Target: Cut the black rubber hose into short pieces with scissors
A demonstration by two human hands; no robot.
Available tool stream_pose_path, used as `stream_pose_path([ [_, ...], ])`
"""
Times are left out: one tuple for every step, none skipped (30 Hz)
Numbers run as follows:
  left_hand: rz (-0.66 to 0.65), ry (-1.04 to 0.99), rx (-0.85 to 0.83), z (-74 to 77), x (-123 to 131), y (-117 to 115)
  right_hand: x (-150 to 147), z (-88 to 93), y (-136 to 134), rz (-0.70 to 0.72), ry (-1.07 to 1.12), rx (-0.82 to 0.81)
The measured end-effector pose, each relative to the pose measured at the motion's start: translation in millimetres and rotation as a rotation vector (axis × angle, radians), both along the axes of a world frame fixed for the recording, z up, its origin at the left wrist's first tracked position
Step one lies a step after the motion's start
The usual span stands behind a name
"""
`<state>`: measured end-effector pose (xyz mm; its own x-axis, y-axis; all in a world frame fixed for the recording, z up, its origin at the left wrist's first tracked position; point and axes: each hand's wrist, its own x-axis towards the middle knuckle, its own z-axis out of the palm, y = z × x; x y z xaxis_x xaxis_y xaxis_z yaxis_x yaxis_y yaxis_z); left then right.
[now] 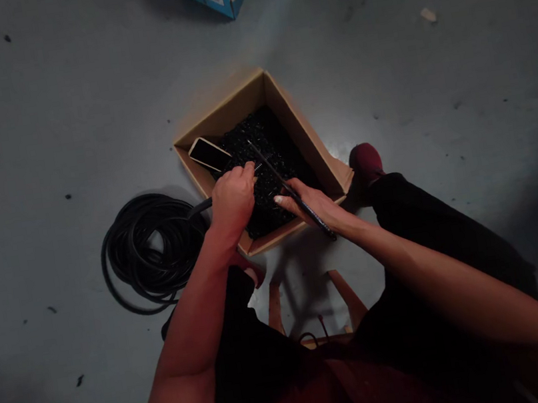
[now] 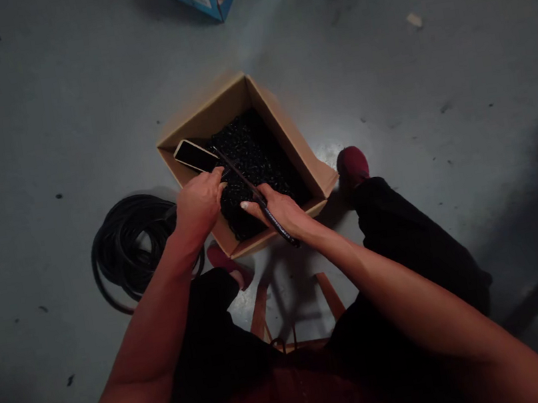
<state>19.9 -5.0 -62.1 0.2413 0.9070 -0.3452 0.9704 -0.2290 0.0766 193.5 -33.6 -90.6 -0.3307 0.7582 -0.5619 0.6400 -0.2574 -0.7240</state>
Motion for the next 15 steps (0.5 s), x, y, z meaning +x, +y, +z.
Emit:
stream_pose_path([
  [-0.002,0.005,-0.003,-0.4,0.3,-0.3,-0.5,-1.2,-0.9,-0.009,-0.008,-0.004],
  [-0.004,0.012,-0.009,-0.9,0.6,-0.7,-1.0,-2.7,-1.9,-0.013,-0.014,-0.004],
  [-0.004,0.019,-0.015,-1.4,0.9,-1.1,-1.3,-4.3,-3.0,-0.013,-0.014,0.001],
  [-0.004,0.028,-0.02,-1.9,1.2,-1.4,-1.7,-5.9,-4.1,-0.012,-0.01,0.011],
  [-0.003,0.037,-0.023,-2.2,1.5,-1.8,-2.0,-7.3,-5.2,-0.014,-0.008,0.025],
  [-0.003,0.046,-0.026,-2.5,1.7,-2.1,-2.4,-8.5,-6.3,-0.016,-0.006,0.039],
  [-0.004,0.055,-0.029,-2.5,1.9,-2.3,-2.8,-9.3,-7.1,-0.019,-0.005,0.051],
  [-0.008,0.062,-0.033,-2.4,2.0,-2.4,-3.2,-9.8,-7.8,-0.022,-0.007,0.059],
  [-0.014,0.068,-0.037,-2.2,2.0,-2.5,-3.6,-10.0,-8.3,-0.024,-0.012,0.064],
  [-0.02,0.073,-0.042,-1.8,2.1,-2.6,-4.0,-10.0,-8.6,-0.024,-0.018,0.065],
  [-0.025,0.078,-0.047,-1.5,2.1,-2.6,-4.3,-10.0,-8.9,-0.021,-0.023,0.063],
  [-0.028,0.082,-0.052,-1.2,2.1,-2.7,-4.6,-10.2,-9.0,-0.016,-0.027,0.06],
  [-0.028,0.086,-0.058,-1.0,2.2,-2.8,-4.8,-10.6,-9.3,-0.01,-0.032,0.058],
  [-0.026,0.092,-0.069,-1.0,2.2,-2.9,-5.0,-11.5,-9.6,-0.003,-0.039,0.056],
  [-0.024,0.097,-0.082,-1.2,2.1,-3.0,-5.1,-12.8,-10.3,0.007,-0.046,0.053],
])
